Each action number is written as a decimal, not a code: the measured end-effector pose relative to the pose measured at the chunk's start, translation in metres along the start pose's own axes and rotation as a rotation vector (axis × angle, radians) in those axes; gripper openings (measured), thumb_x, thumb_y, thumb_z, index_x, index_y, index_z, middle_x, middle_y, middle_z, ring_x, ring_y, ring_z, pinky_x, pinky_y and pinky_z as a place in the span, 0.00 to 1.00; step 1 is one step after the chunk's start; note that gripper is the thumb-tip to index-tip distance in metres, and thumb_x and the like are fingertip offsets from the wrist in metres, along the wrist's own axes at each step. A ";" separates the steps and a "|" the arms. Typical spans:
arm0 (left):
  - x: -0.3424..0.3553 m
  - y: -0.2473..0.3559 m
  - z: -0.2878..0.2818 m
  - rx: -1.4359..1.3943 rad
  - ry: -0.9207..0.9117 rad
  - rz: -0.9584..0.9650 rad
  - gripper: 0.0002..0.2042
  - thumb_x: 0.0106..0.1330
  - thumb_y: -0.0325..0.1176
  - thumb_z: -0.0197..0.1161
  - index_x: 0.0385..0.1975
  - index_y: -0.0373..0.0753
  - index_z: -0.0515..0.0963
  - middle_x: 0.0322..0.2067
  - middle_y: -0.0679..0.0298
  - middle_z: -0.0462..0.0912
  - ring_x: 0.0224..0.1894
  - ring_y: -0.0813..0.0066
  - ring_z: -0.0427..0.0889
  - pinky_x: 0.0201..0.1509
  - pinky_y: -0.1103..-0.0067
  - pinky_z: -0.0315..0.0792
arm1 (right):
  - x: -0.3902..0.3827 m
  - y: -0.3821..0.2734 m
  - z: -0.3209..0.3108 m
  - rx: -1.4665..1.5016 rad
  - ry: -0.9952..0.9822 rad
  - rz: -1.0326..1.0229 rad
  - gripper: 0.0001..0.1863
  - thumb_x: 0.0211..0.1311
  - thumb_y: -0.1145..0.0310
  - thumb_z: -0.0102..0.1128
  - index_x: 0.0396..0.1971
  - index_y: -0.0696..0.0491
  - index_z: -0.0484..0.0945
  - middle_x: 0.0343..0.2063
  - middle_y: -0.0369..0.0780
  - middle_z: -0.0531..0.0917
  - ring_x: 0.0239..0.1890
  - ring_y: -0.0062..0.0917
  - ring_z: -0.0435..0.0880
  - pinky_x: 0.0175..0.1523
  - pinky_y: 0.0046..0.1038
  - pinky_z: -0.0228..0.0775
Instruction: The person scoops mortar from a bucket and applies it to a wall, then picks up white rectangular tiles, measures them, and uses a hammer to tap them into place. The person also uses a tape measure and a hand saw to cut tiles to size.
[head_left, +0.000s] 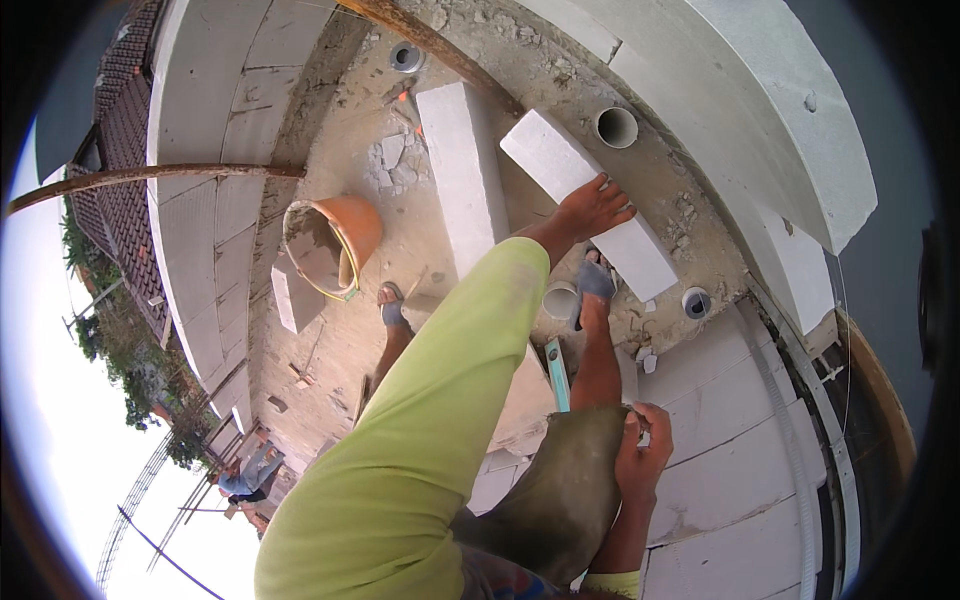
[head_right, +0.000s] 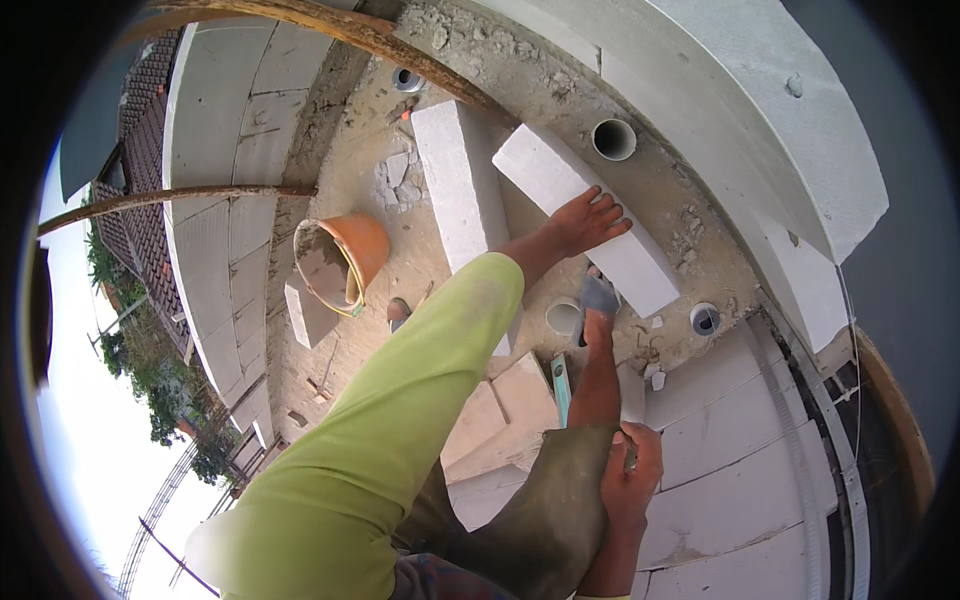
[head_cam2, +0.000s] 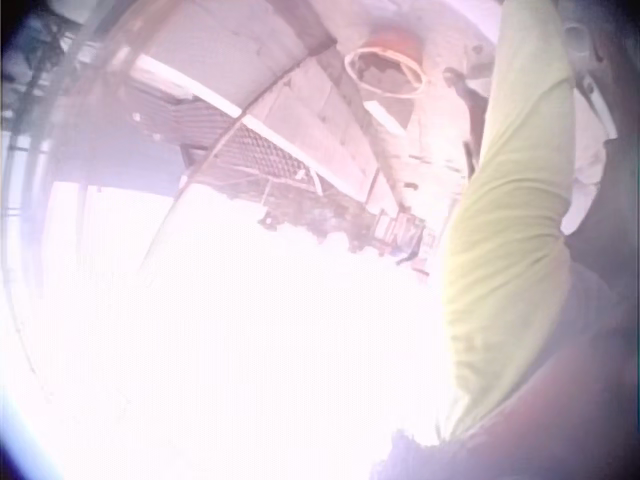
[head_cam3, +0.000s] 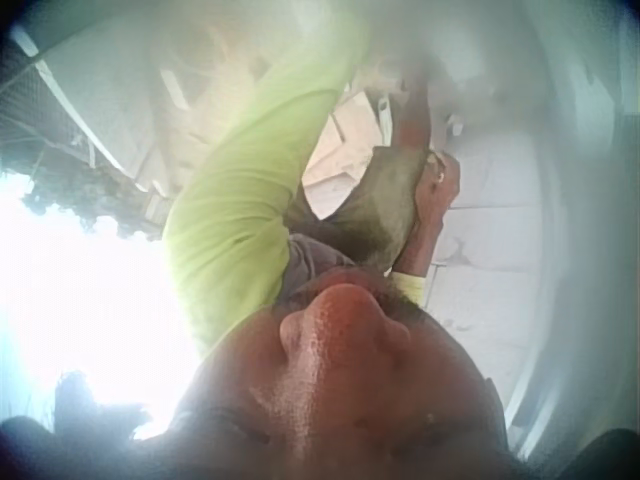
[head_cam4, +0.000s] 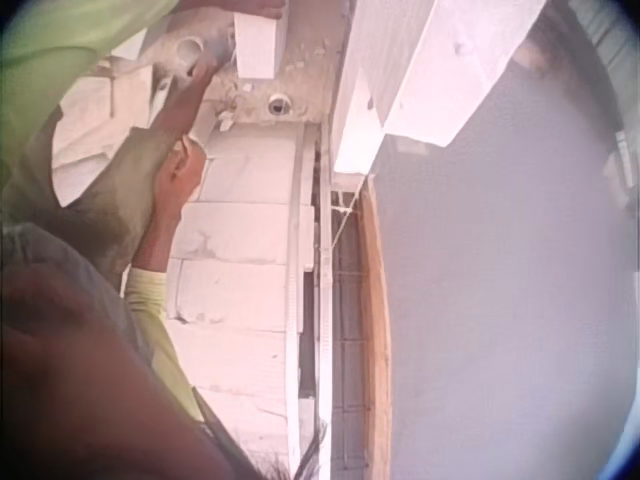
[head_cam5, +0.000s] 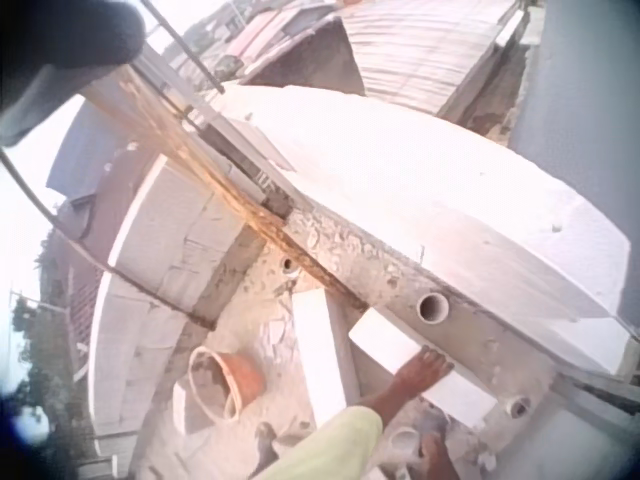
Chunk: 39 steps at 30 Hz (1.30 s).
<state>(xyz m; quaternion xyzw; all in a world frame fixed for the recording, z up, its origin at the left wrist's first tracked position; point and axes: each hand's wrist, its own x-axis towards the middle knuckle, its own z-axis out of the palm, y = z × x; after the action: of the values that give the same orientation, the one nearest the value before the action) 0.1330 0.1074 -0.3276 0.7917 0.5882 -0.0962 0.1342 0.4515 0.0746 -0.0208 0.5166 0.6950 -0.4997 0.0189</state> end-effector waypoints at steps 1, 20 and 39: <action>-0.008 -0.008 0.005 -0.019 -0.010 -0.019 0.30 0.74 0.43 0.66 0.75 0.54 0.68 0.65 0.65 0.78 0.75 0.63 0.71 0.84 0.54 0.57 | 0.008 -0.006 0.006 -0.016 -0.037 -0.020 0.10 0.77 0.75 0.63 0.53 0.59 0.82 0.48 0.48 0.87 0.47 0.35 0.88 0.53 0.35 0.81; -0.582 0.278 0.191 -2.058 0.433 -2.281 0.27 0.81 0.51 0.62 0.70 0.38 0.76 0.60 0.56 0.86 0.60 0.61 0.86 0.66 0.66 0.77 | 0.075 -0.063 0.409 -0.409 -0.801 -0.011 0.13 0.75 0.64 0.67 0.52 0.55 0.84 0.45 0.48 0.91 0.42 0.41 0.92 0.50 0.42 0.84; -0.651 -0.026 0.171 -1.482 1.413 -2.102 0.30 0.87 0.57 0.56 0.36 0.31 0.84 0.23 0.69 0.75 0.29 0.79 0.68 0.34 0.72 0.67 | 0.079 -0.265 0.713 -1.194 -0.796 -0.337 0.27 0.72 0.56 0.62 0.63 0.58 0.78 0.59 0.53 0.88 0.67 0.50 0.84 0.69 0.49 0.76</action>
<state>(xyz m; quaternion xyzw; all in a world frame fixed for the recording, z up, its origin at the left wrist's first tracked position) -0.0791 -0.5310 -0.2899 -0.3587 0.7374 0.5690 0.0612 -0.1299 -0.3704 -0.2406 0.0840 0.8593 -0.1820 0.4706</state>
